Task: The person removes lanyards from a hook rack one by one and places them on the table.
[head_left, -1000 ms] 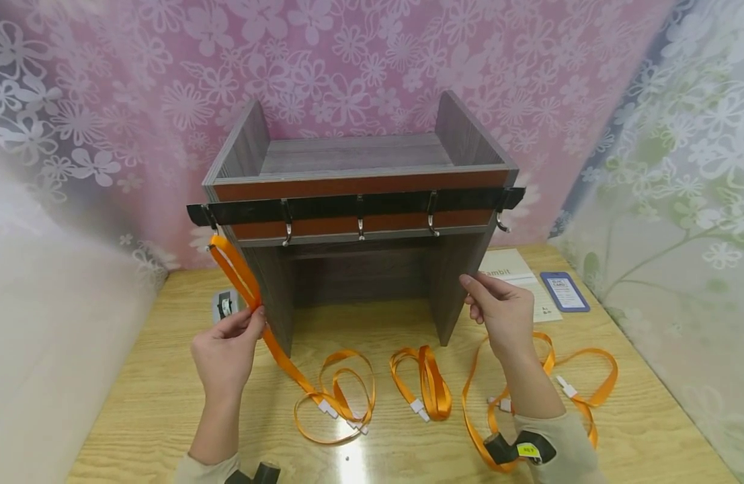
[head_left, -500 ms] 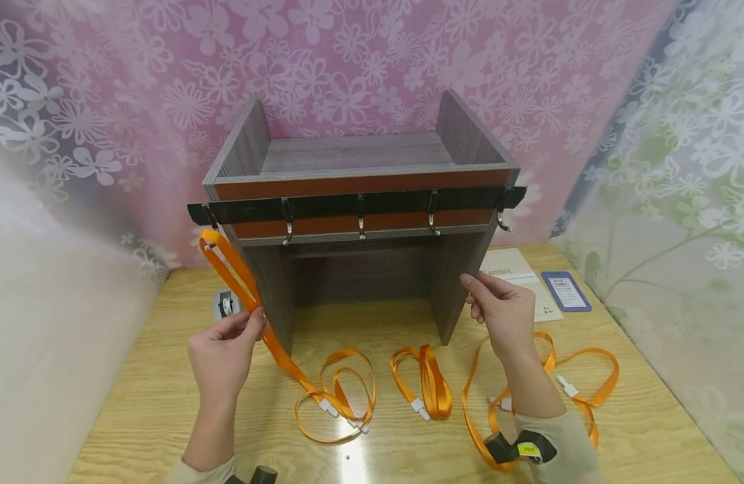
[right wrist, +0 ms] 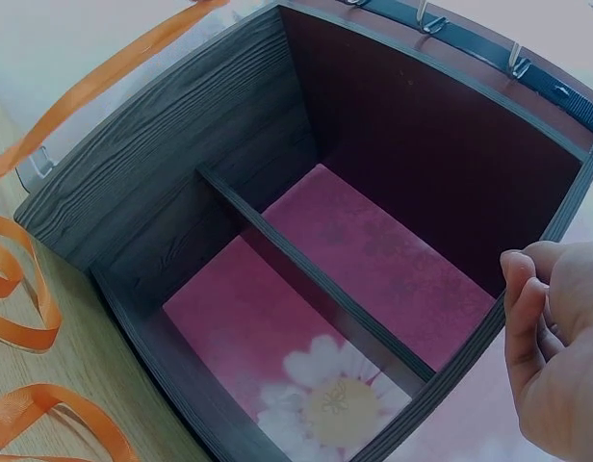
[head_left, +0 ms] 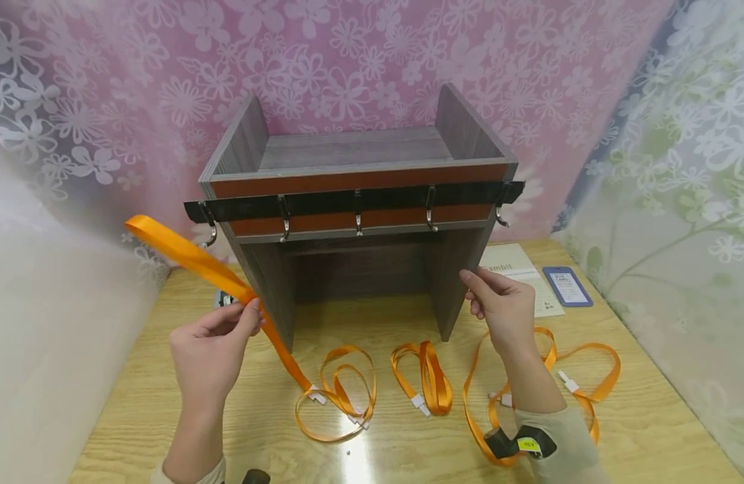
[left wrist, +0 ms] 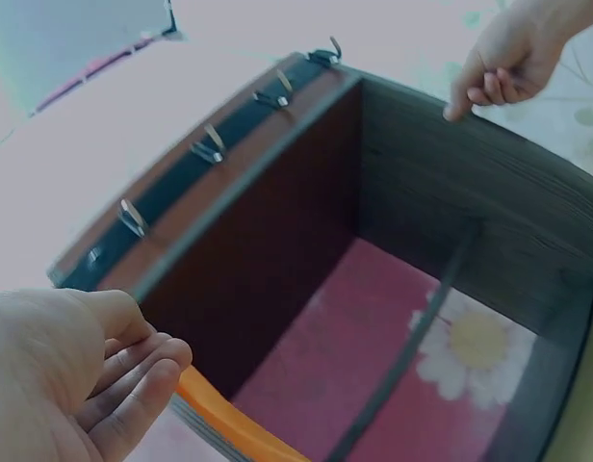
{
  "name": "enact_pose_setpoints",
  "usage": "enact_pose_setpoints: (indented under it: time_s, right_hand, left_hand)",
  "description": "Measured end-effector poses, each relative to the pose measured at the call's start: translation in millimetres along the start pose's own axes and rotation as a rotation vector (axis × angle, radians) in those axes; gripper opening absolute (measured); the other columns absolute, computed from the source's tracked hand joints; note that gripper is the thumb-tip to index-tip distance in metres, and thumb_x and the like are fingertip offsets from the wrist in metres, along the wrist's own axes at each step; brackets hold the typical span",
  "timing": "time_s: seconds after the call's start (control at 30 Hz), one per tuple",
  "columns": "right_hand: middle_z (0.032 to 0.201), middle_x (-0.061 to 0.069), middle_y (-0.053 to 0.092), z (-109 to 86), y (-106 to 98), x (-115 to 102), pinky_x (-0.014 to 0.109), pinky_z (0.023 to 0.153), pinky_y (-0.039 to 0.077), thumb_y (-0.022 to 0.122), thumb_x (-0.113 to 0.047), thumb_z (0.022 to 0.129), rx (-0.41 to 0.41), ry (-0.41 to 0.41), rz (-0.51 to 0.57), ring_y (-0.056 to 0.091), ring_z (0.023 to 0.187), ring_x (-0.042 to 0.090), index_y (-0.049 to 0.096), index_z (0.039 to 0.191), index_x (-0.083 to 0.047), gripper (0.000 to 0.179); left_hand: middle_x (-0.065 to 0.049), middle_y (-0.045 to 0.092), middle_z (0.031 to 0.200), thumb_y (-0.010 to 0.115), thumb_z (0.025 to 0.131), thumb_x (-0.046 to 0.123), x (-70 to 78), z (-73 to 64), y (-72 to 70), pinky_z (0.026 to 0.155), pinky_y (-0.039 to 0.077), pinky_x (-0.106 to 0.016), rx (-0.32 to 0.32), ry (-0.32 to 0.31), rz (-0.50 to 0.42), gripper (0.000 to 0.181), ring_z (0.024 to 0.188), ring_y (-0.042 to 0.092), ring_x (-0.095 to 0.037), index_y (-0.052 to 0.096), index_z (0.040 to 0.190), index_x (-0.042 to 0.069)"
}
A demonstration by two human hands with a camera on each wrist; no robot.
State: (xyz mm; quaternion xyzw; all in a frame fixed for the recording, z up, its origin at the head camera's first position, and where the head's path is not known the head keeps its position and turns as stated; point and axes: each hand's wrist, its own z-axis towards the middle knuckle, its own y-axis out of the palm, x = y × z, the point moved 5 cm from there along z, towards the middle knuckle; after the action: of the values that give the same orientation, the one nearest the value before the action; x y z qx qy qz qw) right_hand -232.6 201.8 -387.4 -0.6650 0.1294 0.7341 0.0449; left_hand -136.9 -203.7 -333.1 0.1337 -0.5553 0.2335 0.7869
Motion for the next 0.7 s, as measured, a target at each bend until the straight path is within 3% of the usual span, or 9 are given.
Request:
enact_pose_setpoints:
  time_s: [0.1,0.37,0.57,0.7]
  right_hand:
    - [0.061,0.0,0.068,0.6,0,1,0.016,0.045,0.05,0.083,-0.018,0.083,-0.001,0.002,0.006,0.055,0.045,0.007,0.077,0.101,-0.004,0.024]
    - [0.06,-0.001,0.069,0.5,0,0,0.016,0.044,0.05,0.083,-0.017,0.083,0.004,0.007,0.013,0.055,0.044,0.006,0.078,0.097,-0.006,0.019]
    - [0.06,-0.001,0.068,0.8,0,-1,0.016,0.044,0.05,0.083,-0.017,0.083,0.001,-0.011,0.008,0.054,0.045,0.007,0.078,0.097,-0.006,0.018]
    - [0.06,-0.001,0.068,-0.1,1,0,0.016,0.044,0.05,0.083,-0.017,0.083,0.003,-0.001,0.012,0.055,0.044,0.006,0.078,0.096,-0.006,0.018]
  left_hand:
    - [0.003,0.075,0.067,0.08,0.081,-0.002,11.0,-1.4,-1.4,0.06,0.059,-0.021,-0.004,0.027,-0.085,0.011,0.057,0.072,-0.01,0.076,0.084,-0.011]
    - [-0.004,0.076,0.071,0.075,0.078,-0.015,46.9,-1.0,-12.4,0.058,0.06,-0.026,-0.05,0.174,-0.291,0.011,0.059,0.073,-0.015,0.067,0.08,-0.023]
    - [-0.01,0.075,0.071,0.076,0.075,-0.018,62.6,1.6,-28.5,0.058,0.059,-0.025,0.004,0.234,-0.344,0.014,0.058,0.072,-0.017,0.067,0.084,-0.026]
    - [-0.016,0.074,0.071,0.074,0.073,-0.023,64.9,2.9,-40.9,0.057,0.059,-0.027,0.045,0.243,-0.409,0.016,0.057,0.072,-0.021,0.064,0.083,-0.029]
